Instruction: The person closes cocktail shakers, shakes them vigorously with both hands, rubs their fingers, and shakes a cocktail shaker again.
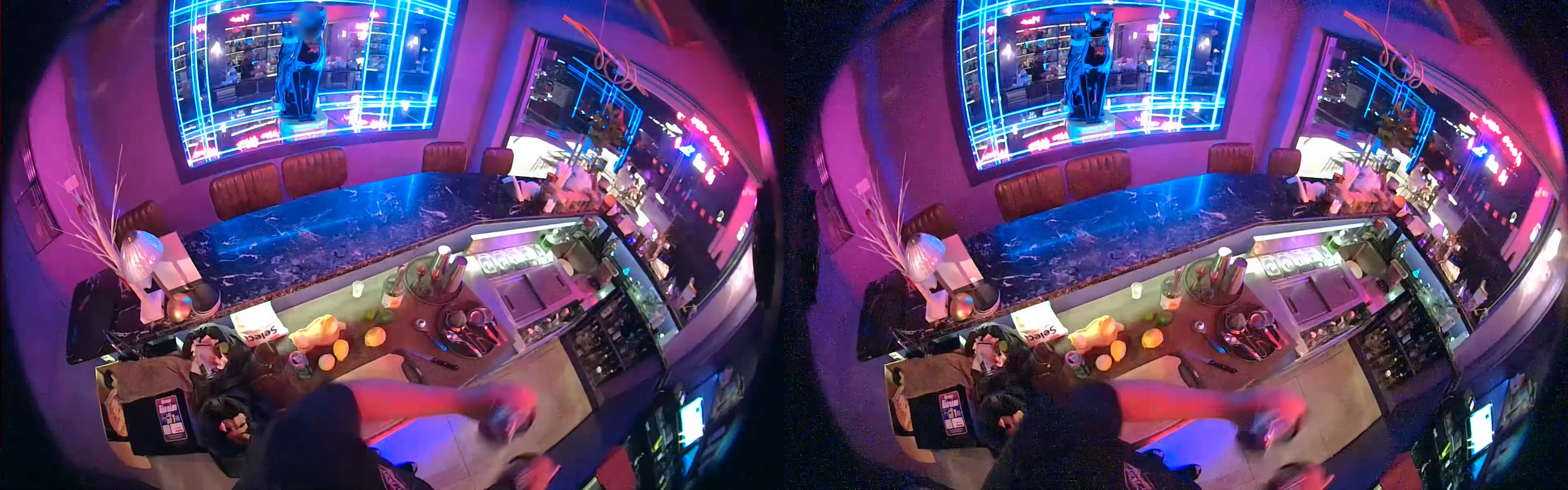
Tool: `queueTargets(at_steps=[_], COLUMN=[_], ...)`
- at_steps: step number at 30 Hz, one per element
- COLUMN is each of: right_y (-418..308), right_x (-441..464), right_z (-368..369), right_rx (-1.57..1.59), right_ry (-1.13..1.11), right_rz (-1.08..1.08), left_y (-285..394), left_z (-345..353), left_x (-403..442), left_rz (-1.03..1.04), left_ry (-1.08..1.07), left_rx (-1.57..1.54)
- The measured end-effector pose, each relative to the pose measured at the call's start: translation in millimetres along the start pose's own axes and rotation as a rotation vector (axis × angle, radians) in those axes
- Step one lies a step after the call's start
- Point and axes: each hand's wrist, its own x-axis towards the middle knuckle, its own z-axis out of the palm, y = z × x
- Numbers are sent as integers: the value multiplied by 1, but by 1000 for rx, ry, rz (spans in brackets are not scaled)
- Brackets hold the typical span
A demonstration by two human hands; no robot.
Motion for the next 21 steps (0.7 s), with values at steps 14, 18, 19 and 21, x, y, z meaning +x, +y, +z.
queueTargets(at_steps=[14,18,19,21], right_y=[-14,3,14,31], right_x=[41,3,2,30], right_z=[-67,-21,-12,-33], right_rx=[-40,0,-5,-39], right_ry=[71,70,49,33], right_rz=[-26,-26,-22,-18], left_y=[-8,-48,-32,36], left_z=[0,1,6,-2], left_x=[-17,12,11,19], left_rz=[791,-557,-441,-15], left_ry=[-820,-114,62,-262], left_rx=[77,-625,-497,-236])
